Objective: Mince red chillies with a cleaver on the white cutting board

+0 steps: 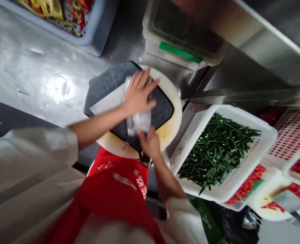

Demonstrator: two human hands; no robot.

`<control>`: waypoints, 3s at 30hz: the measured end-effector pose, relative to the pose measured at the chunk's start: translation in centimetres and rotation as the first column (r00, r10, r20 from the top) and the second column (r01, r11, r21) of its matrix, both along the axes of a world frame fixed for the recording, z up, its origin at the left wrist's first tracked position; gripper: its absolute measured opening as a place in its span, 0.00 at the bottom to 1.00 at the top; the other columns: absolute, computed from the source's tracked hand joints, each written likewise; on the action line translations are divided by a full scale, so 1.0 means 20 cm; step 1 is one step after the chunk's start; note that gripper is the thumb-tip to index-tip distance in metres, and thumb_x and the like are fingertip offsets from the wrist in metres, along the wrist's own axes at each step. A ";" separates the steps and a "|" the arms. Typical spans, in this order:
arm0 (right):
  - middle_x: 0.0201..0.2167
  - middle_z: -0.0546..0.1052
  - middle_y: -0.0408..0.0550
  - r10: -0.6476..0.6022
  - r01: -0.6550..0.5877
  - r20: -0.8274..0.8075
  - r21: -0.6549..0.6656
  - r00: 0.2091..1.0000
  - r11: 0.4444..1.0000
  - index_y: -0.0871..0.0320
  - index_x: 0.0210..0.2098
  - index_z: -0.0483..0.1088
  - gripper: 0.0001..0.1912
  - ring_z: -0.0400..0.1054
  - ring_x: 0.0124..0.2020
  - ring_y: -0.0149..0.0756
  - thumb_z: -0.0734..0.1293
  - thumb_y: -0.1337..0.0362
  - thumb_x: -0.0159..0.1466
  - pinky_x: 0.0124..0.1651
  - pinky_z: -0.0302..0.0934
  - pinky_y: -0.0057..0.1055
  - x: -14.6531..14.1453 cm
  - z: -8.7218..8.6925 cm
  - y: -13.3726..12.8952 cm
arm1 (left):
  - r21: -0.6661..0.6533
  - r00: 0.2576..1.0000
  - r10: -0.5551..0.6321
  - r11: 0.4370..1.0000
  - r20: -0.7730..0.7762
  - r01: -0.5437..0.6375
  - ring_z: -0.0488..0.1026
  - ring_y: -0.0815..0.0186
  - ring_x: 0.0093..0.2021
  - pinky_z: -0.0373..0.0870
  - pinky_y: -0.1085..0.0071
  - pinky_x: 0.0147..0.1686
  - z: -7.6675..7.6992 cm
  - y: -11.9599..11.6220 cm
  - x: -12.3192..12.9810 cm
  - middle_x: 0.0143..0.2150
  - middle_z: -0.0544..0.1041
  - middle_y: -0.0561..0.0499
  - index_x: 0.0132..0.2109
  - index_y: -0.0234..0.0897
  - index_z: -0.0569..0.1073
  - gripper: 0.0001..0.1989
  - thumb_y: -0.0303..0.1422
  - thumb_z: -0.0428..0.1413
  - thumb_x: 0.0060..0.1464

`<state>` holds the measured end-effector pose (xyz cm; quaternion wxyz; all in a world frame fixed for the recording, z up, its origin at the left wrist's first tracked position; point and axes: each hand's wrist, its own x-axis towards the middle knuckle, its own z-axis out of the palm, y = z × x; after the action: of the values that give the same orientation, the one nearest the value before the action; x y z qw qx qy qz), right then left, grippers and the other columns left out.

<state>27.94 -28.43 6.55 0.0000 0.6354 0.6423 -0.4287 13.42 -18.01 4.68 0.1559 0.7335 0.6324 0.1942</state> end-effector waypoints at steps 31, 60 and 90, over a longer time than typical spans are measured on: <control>0.41 0.81 0.62 -0.008 -0.002 0.400 0.025 0.917 1.000 0.64 0.75 0.31 0.47 0.78 0.42 0.52 0.63 0.61 0.67 0.45 0.68 0.43 -0.73 -0.02 -0.79 | -0.082 0.967 -0.154 0.987 -0.201 0.140 0.37 0.43 0.75 0.31 0.40 0.71 0.02 -0.59 -0.83 0.75 0.49 0.49 0.73 0.32 0.53 0.41 0.54 0.46 0.62; 0.44 0.79 0.63 -0.146 0.130 0.146 0.115 0.978 0.985 0.64 0.74 0.24 0.45 0.76 0.43 0.49 0.58 0.68 0.68 0.45 0.65 0.37 -0.87 0.00 -0.82 | -0.129 0.839 -0.238 0.971 -0.489 0.200 0.41 0.42 0.74 0.37 0.43 0.72 0.07 -0.56 -0.87 0.76 0.45 0.42 0.73 0.26 0.49 0.40 0.50 0.44 0.66; 0.41 0.81 0.60 -0.157 0.170 0.128 -0.092 0.979 0.981 0.62 0.75 0.26 0.46 0.77 0.39 0.51 0.59 0.64 0.67 0.41 0.66 0.39 -0.95 0.03 -0.83 | -0.192 0.817 -0.377 0.926 -0.436 0.325 0.43 0.44 0.74 0.35 0.45 0.73 0.12 -0.54 -0.90 0.75 0.49 0.46 0.74 0.34 0.50 0.39 0.51 0.46 0.64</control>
<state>9.02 -45.06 7.10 0.0359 0.7098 0.5639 -0.4206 -4.65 -28.89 7.08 0.0726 0.8526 0.5146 -0.0539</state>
